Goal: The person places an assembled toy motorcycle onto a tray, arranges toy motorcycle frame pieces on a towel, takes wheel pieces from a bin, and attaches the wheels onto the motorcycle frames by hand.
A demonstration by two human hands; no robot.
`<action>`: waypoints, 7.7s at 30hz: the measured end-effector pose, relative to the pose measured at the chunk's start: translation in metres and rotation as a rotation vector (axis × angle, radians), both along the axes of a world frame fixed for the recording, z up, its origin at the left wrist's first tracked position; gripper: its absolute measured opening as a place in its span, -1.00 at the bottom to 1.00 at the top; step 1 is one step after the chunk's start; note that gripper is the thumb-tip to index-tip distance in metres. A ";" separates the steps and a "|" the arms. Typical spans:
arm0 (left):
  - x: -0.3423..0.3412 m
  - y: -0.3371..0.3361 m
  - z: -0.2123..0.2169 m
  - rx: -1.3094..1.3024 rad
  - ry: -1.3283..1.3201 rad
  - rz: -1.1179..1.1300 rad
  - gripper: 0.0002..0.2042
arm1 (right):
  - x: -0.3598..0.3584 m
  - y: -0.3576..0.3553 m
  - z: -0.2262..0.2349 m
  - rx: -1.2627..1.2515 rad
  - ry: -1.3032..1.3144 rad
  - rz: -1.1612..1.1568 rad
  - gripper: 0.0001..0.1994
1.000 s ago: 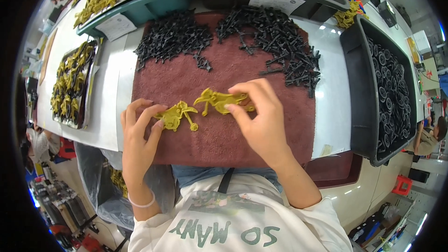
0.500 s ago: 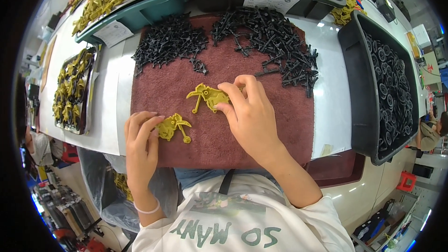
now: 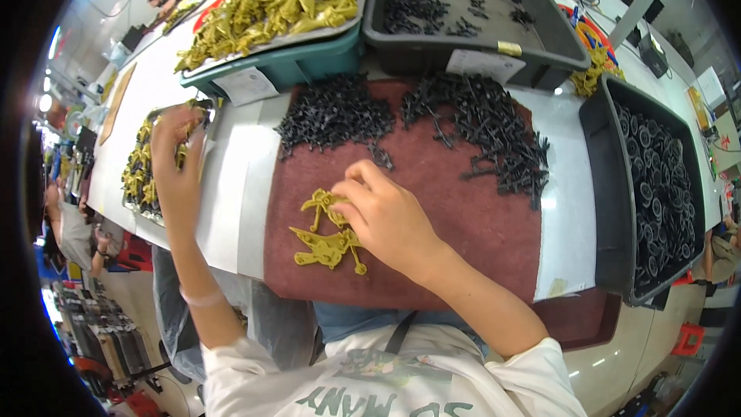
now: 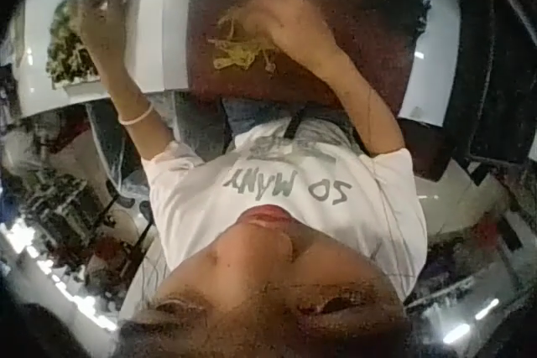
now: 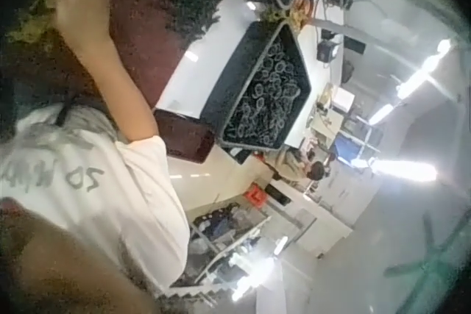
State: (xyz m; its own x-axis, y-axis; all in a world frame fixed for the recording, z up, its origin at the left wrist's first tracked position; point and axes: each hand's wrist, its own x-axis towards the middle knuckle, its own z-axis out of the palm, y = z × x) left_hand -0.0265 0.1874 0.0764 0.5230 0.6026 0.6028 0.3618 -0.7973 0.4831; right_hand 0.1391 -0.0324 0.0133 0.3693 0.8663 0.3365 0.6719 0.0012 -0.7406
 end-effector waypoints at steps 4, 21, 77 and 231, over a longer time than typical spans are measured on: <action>0.062 0.091 0.032 0.122 0.147 -0.054 -0.39 | 0.005 -0.003 0.002 0.079 0.032 -0.010 -0.92; 0.098 0.043 0.042 -0.159 -0.498 -0.391 -0.77 | 0.021 -0.016 0.040 0.197 0.203 -0.029 -0.73; -0.001 -0.171 -0.057 -1.216 -0.483 -0.423 -0.61 | 0.001 -0.092 0.003 0.010 0.175 -0.287 -0.85; 0.027 -0.191 -0.045 -1.268 -0.310 -0.580 -0.53 | 0.013 -0.135 0.023 -0.009 0.875 -0.176 -0.73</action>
State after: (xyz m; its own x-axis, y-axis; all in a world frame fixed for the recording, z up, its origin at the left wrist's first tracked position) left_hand 0.0010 -0.0038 0.0314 0.8269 0.5610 -0.0391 -0.1105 0.2303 0.9668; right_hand 0.1518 -0.1675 0.0362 0.6187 0.7741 -0.1345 -0.1438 -0.0567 -0.9880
